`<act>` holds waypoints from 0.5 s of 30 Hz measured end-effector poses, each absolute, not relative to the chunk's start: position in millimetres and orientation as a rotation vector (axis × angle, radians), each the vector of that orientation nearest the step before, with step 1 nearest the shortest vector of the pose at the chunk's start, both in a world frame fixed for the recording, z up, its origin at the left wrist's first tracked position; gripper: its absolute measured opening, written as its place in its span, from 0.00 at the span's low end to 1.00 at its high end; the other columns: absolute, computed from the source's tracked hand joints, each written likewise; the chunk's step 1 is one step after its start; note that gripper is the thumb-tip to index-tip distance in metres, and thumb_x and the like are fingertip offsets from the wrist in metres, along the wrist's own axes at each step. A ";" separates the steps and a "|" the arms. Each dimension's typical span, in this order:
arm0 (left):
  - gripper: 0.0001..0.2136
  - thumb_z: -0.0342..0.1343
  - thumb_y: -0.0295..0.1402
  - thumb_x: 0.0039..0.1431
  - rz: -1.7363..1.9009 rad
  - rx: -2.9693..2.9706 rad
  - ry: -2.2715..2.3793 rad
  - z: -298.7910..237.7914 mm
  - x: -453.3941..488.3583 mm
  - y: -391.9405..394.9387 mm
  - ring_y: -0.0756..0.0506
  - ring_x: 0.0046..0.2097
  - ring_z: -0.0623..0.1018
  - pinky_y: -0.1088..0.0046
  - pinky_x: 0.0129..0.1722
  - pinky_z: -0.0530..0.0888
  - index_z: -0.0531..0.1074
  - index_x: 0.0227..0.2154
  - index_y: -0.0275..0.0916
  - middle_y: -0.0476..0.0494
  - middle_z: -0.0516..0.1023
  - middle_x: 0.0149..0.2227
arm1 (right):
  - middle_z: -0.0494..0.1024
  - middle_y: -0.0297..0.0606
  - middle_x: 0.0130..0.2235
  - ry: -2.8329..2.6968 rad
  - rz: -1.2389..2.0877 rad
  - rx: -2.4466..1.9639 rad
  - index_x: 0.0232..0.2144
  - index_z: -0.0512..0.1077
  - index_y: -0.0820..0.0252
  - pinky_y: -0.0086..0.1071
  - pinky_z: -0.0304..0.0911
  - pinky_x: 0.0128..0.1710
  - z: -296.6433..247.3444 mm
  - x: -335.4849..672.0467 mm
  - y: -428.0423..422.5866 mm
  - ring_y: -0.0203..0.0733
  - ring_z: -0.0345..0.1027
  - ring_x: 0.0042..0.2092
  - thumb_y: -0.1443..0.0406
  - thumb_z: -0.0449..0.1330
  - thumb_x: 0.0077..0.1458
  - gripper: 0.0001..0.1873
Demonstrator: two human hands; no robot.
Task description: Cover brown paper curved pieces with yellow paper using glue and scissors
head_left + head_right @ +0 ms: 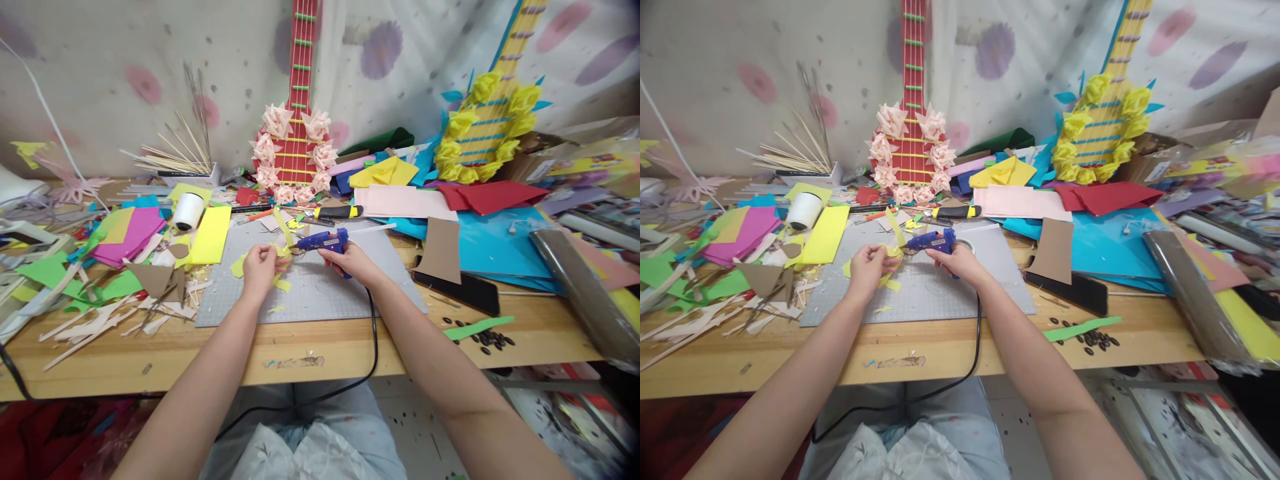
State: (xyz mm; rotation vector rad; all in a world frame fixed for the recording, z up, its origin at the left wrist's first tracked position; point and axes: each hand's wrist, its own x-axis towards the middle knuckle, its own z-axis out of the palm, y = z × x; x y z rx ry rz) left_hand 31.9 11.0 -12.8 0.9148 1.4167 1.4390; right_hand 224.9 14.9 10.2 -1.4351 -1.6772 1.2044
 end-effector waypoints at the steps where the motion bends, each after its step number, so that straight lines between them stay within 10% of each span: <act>1: 0.04 0.51 0.31 0.51 1.439 0.916 1.415 -12.8 32.0 10.8 0.46 0.24 0.78 0.77 0.18 0.71 0.62 0.27 0.37 0.49 0.73 0.20 | 0.65 0.31 0.15 -1.673 1.210 -1.425 0.19 0.66 0.63 0.25 0.50 0.16 9.9 224.6 14.8 0.28 0.54 0.16 0.49 0.57 0.45 0.22; 15: 0.05 0.52 0.31 0.52 1.420 0.934 1.413 -10.7 33.1 8.0 0.46 0.25 0.78 0.76 0.19 0.72 0.62 0.27 0.37 0.50 0.72 0.20 | 0.65 0.32 0.14 -1.682 1.188 -1.420 0.19 0.66 0.62 0.25 0.51 0.16 1.4 225.3 18.6 0.29 0.55 0.16 0.47 0.56 0.45 0.23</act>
